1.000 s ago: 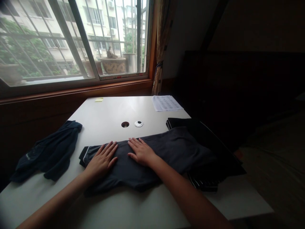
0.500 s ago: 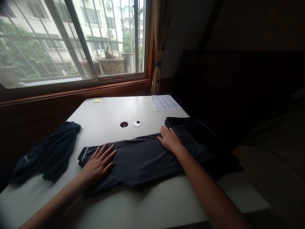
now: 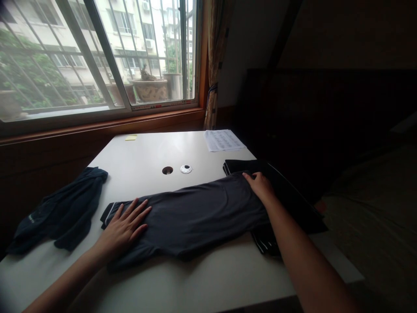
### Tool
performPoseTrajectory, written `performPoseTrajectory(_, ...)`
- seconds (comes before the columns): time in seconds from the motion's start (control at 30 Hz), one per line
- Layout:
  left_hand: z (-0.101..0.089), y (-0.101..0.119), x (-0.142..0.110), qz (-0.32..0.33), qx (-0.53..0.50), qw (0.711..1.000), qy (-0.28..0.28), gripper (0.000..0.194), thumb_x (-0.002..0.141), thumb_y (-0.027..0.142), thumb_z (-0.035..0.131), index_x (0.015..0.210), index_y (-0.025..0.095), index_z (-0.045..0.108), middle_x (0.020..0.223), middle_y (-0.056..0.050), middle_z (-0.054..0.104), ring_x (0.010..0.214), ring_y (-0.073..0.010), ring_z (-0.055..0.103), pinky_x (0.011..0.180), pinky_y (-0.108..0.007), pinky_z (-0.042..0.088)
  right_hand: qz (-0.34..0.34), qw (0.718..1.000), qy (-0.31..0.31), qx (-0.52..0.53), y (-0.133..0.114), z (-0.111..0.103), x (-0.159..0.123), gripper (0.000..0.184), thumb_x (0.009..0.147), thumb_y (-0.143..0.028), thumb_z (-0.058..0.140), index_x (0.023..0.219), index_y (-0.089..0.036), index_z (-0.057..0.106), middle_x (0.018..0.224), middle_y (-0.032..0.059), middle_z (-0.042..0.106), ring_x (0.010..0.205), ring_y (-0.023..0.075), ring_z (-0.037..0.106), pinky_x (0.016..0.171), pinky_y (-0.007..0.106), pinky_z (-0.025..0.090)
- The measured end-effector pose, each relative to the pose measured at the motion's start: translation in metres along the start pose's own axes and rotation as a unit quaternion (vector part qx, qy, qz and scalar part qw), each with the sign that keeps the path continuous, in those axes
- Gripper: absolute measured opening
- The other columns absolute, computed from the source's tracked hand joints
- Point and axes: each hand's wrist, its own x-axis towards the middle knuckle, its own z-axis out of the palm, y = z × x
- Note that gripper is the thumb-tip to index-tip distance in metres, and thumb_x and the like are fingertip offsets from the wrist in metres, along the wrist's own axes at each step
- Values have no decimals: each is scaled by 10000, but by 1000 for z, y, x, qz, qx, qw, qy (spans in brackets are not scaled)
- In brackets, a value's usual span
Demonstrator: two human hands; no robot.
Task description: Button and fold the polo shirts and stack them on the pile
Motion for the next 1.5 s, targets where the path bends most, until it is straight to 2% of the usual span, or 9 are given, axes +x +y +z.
performPoseTrajectory(0.17, -3, -5, -7, -6, 5, 1000, -11, 583, 1021, 537, 376, 1566, 361, 271, 1636, 6, 286, 1530, -300, 195, 1215, -596, 171, -19, 999, -25, 17, 1, -4, 20, 460, 842, -630, 573, 856, -187, 696, 820, 131, 712, 801, 298, 699, 700, 362, 529)
performPoseTrajectory(0.33, -4, -6, -11, -10, 9, 1000, -18, 595, 1018, 546, 375, 1571, 362, 253, 1641, 11, 270, 1532, -305, 185, 1209, -607, 176, -47, 998, 31, 16, 1, -3, 13, 379, 895, -527, 511, 985, -174, 617, 1067, 171, 659, 972, 309, 648, 807, 388, 503)
performPoseTrajectory(0.6, -4, -9, -13, -3, 9, 999, -35, 599, 1021, 554, 365, 1573, 350, 253, 1644, 0, 256, 1532, -323, 173, 1194, -630, 201, -82, 993, 73, -51, -15, -9, -10, 265, 968, -364, 439, 1096, -167, 561, 1022, 156, 645, 862, 284, 623, 729, 385, 474)
performPoseTrajectory(0.8, -20, -6, 8, 21, 6, 999, -23, 558, 1022, 556, 368, 1523, 314, 397, 1628, -37, 312, 1516, -327, 233, 1186, -633, 236, -199, 964, 156, -88, -51, -32, -35, 366, 983, -280, 376, 1239, -146, 600, 1246, 214, 579, 1164, 384, 519, 968, 530, 434)
performPoseTrajectory(0.87, -27, 4, 25, 38, -2, 999, -6, 547, 1028, 541, 367, 1505, 283, 433, 1618, -56, 337, 1514, -312, 247, 1203, -605, 229, -279, 951, 120, -52, -67, -36, -46, 411, 1003, -295, 345, 1301, -156, 589, 1311, 187, 576, 1226, 359, 505, 1053, 517, 405)
performPoseTrajectory(1.03, -25, 51, 77, 87, -40, 995, 1, 593, 1031, 549, 336, 1535, 240, 379, 1623, -73, 322, 1518, -289, 241, 1218, -560, 229, -460, 885, -72, -14, -81, -28, -67, 508, 1014, -443, 375, 1462, -233, 489, 1534, 72, 470, 1395, 268, 440, 1184, 468, 321)
performPoseTrajectory(1.2, 0, 80, 95, 76, -74, 994, -17, 608, 1024, 576, 315, 1549, 272, 358, 1626, -67, 316, 1511, -306, 258, 1213, -566, 217, -400, 905, -137, -56, -44, -16, -54, 580, 1009, -555, 337, 1520, -290, 413, 1584, 46, 411, 1494, 265, 299, 1214, 570, 193)
performPoseTrajectory(1.37, 7, 75, 85, 64, -73, 995, -13, 583, 1021, 575, 326, 1555, 341, 327, 1633, -34, 304, 1516, -335, 229, 1203, -600, 196, -288, 945, -147, -48, 0, -12, -23, 647, 1015, -564, 241, 1590, -268, 250, 1666, 28, 199, 1535, 236, 172, 1228, 521, 189)
performPoseTrajectory(1.5, 3, 70, 74, 65, -69, 995, -17, 573, 1022, 571, 331, 1556, 363, 315, 1636, -24, 296, 1520, -332, 219, 1200, -603, 211, -248, 960, -119, -55, 21, -5, -12, 672, 1006, -556, 245, 1591, -226, 251, 1659, 48, 227, 1530, 246, 190, 1234, 500, 193)
